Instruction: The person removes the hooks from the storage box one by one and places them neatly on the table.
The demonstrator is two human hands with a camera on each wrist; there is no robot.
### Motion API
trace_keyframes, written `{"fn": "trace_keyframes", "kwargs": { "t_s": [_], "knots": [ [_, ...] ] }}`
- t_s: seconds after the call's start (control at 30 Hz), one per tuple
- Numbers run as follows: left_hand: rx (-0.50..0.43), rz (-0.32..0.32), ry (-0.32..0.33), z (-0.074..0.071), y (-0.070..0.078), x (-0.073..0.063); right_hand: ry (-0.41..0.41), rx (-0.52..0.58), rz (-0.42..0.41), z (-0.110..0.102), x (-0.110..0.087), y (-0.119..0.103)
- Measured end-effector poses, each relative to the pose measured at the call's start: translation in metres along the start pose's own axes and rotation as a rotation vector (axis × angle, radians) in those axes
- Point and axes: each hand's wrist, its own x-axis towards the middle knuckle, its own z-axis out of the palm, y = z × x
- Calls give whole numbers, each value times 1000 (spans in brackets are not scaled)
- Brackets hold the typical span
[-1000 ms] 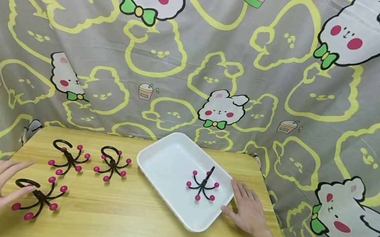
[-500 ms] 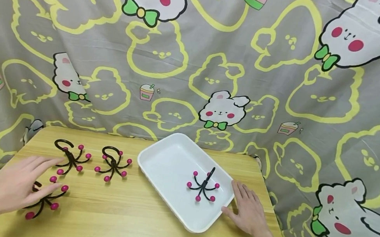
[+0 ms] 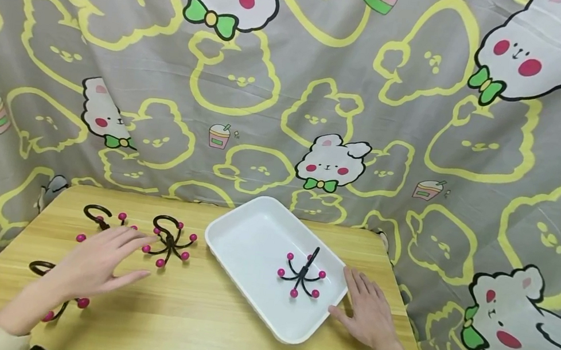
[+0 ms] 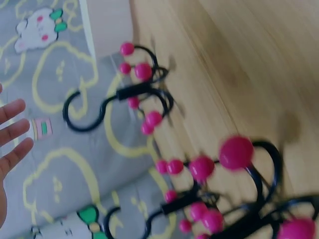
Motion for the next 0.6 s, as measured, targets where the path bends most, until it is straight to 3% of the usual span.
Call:
{"fn": "trace_keyframes", "kwargs": {
  "t_s": [0.17,0.6],
  "knots": [
    [-29,53,-26,18,11,18,-1,-5,-1,0,-1,2],
    [-82,116,-63,55,38,63,-1,-10,-4,-1,-1,1]
  ]
}}
